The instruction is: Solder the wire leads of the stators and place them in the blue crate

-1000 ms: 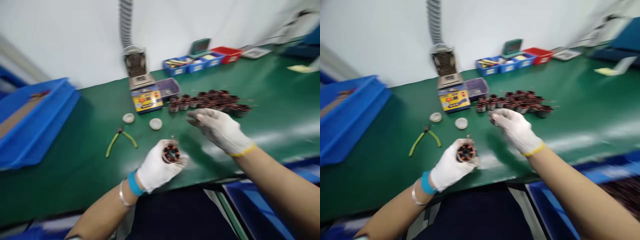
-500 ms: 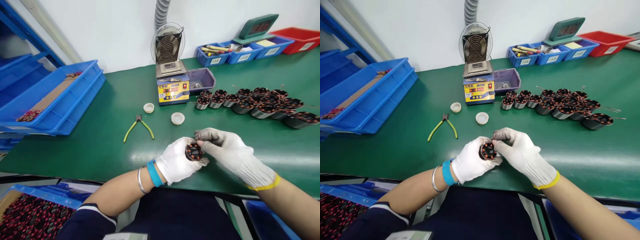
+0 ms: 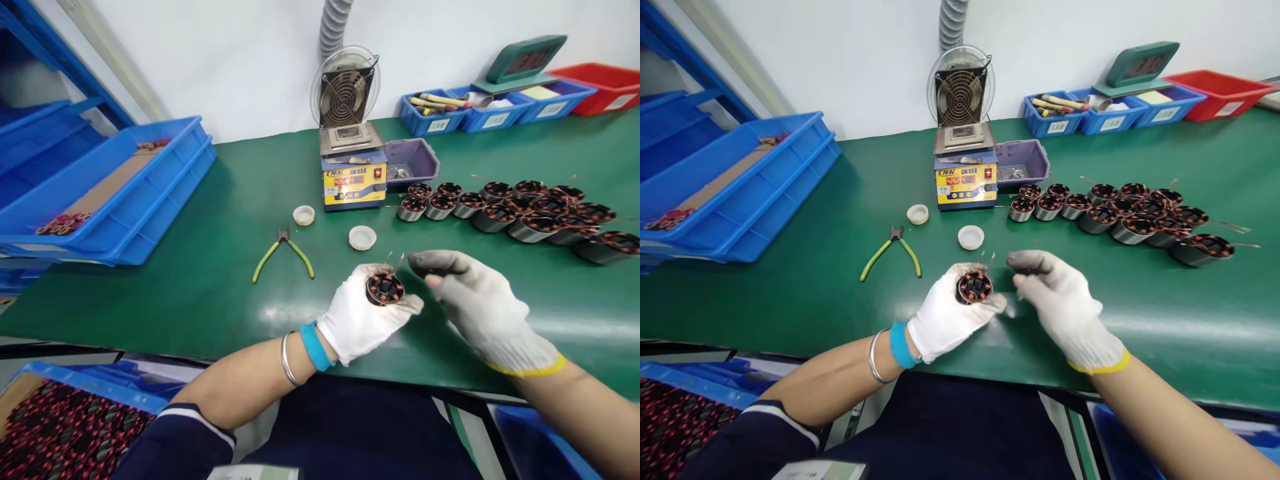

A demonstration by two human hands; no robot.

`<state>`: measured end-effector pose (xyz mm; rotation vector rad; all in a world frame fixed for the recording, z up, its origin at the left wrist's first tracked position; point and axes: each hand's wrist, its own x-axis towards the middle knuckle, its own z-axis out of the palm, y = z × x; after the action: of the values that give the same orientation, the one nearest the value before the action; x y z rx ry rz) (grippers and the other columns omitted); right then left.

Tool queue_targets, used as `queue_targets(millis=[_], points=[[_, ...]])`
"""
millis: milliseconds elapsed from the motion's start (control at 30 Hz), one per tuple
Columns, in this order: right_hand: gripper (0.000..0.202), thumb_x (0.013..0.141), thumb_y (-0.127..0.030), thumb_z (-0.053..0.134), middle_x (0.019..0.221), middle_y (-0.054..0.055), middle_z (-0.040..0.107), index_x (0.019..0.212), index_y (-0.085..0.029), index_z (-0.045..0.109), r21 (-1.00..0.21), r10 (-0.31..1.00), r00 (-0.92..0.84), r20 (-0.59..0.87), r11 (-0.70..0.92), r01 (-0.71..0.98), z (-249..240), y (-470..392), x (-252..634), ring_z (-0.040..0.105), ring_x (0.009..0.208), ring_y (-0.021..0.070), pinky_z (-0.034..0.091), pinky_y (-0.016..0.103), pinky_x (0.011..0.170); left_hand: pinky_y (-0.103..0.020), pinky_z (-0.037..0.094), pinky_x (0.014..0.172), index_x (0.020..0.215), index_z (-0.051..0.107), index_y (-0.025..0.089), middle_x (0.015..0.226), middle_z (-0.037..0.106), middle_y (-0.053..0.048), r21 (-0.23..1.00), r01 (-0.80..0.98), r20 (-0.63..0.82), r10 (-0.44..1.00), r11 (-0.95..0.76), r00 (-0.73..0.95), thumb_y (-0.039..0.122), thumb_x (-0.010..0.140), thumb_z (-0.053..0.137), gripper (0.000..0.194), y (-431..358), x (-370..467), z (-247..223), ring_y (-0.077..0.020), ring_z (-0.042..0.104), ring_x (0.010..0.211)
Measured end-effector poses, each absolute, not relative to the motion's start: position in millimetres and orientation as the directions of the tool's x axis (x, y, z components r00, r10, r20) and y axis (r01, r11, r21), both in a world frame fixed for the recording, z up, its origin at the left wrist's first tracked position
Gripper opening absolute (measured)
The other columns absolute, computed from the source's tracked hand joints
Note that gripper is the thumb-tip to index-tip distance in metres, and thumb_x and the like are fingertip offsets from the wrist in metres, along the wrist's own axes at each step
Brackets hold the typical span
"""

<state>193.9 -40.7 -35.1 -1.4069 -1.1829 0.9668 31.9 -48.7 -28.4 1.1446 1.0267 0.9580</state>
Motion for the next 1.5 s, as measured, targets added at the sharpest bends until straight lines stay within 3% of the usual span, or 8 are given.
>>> queue_targets(millis=[167, 300, 533, 833, 1067, 1233, 1333, 1500], points=[[0.052, 0.066, -0.031, 0.062, 0.116, 0.009, 0.066, 0.117, -0.022, 0.060, -0.740, 0.974, -0.041, 0.224, 0.197, 0.643, -39.5, -57.2, 169.5, 0.064, 0.106, 0.0274, 0.053, 0.042, 0.094, -0.036, 0.051, 0.093, 0.108, 0.054, 0.018, 0.102, 0.066, -0.007, 0.923, -0.300, -0.155, 0.946, 0.242, 0.285, 0.017, 0.069, 0.075, 0.045, -45.0, 34.4, -28.4, -0.0199, 0.064, 0.097], [0.042, 0.076, -0.036, 0.056, 0.106, 0.009, 0.068, 0.115, -0.021, 0.060, -0.690, 0.951, 0.021, 0.308, 0.208, 0.694, -51.8, -56.6, 162.9, 0.067, 0.093, 0.0253, 0.057, 0.039, 0.082, -0.037, 0.050, 0.092, 0.097, 0.063, 0.015, 0.094, 0.067, -0.007, 0.892, -0.361, -0.141, 0.926, 0.273, 0.351, 0.020, 0.072, 0.072, 0.027, -43.2, 33.9, -28.5, -0.0212, 0.064, 0.094], [0.043, 0.072, -0.040, 0.066, 0.102, 0.011, 0.066, 0.110, -0.020, 0.064, -0.604, 0.948, -0.124, 0.294, 0.285, 0.744, -40.5, -60.3, 167.6, 0.066, 0.091, 0.0274, 0.056, 0.040, 0.077, -0.036, 0.051, 0.087, 0.073, 0.065, 0.016, 0.081, 0.069, -0.004, 0.949, -0.310, -0.040, 0.998, 0.052, 0.045, 0.022, 0.068, 0.071, 0.010, -25.8, 21.2, -26.9, -0.0180, 0.065, 0.083], [0.050, 0.065, -0.046, 0.068, 0.106, 0.010, 0.067, 0.110, -0.023, 0.064, -0.600, 0.994, -0.034, 0.102, 0.089, 0.795, -48.3, -62.3, 160.9, 0.067, 0.092, 0.0316, 0.056, 0.044, 0.069, -0.026, 0.050, 0.070, 0.087, 0.060, 0.018, 0.106, 0.066, -0.007, 0.864, -0.476, 0.053, 0.970, -0.164, -0.238, 0.031, 0.083, 0.061, 0.014, -7.9, -0.4, -8.2, -0.0124, 0.064, 0.081], [0.081, 0.047, -0.060, 0.079, 0.114, 0.013, 0.065, 0.115, -0.018, 0.063, -0.605, 0.968, -0.193, 0.161, 0.251, 0.756, -46.6, -59.6, 174.6, 0.063, 0.103, 0.0364, 0.056, 0.048, 0.082, -0.035, 0.052, 0.084, 0.102, 0.060, 0.015, 0.109, 0.068, -0.012, 0.962, 0.129, 0.253, 0.964, -0.241, -0.084, 0.044, 0.079, 0.063, 0.037, -1.0, -29.0, 10.4, -0.0225, 0.066, 0.097], [0.094, 0.066, -0.084, 0.054, 0.131, 0.014, 0.056, 0.131, -0.017, 0.051, -0.801, 0.877, -0.188, 0.442, 0.480, 0.358, -46.7, -52.2, 203.7, 0.055, 0.122, 0.0317, 0.045, 0.043, 0.106, -0.044, 0.040, 0.106, 0.126, 0.057, 0.017, 0.132, 0.060, -0.014, 0.430, 0.899, 0.116, 0.982, 0.086, -0.149, 0.039, 0.081, 0.062, 0.050, -6.5, -80.9, 5.0, -0.0320, 0.054, 0.123], [0.079, 0.077, -0.078, 0.048, 0.127, 0.014, 0.058, 0.127, -0.018, 0.053, -0.899, 0.928, 0.009, 0.371, 0.357, 0.254, -50.9, -46.0, 205.9, 0.059, 0.116, 0.0280, 0.052, 0.040, 0.095, -0.049, 0.040, 0.104, 0.128, 0.056, 0.015, 0.129, 0.061, -0.018, 0.233, 0.946, 0.002, 0.973, 0.224, -0.230, 0.029, 0.083, 0.056, 0.047, -3.4, -102.2, -11.1, -0.0371, 0.052, 0.124], [0.068, 0.077, -0.068, 0.057, 0.124, 0.016, 0.060, 0.123, -0.018, 0.056, -0.944, 0.970, 0.069, 0.234, 0.210, 0.254, -50.7, -44.4, 197.7, 0.060, 0.112, 0.0294, 0.057, 0.035, 0.070, -0.043, 0.045, 0.091, 0.090, 0.065, 0.018, 0.097, 0.069, -0.013, 0.280, 0.931, -0.011, 0.970, 0.236, -0.243, 0.019, 0.069, 0.059, 0.022, 9.5, -116.1, -24.0, -0.0332, 0.062, 0.101]])
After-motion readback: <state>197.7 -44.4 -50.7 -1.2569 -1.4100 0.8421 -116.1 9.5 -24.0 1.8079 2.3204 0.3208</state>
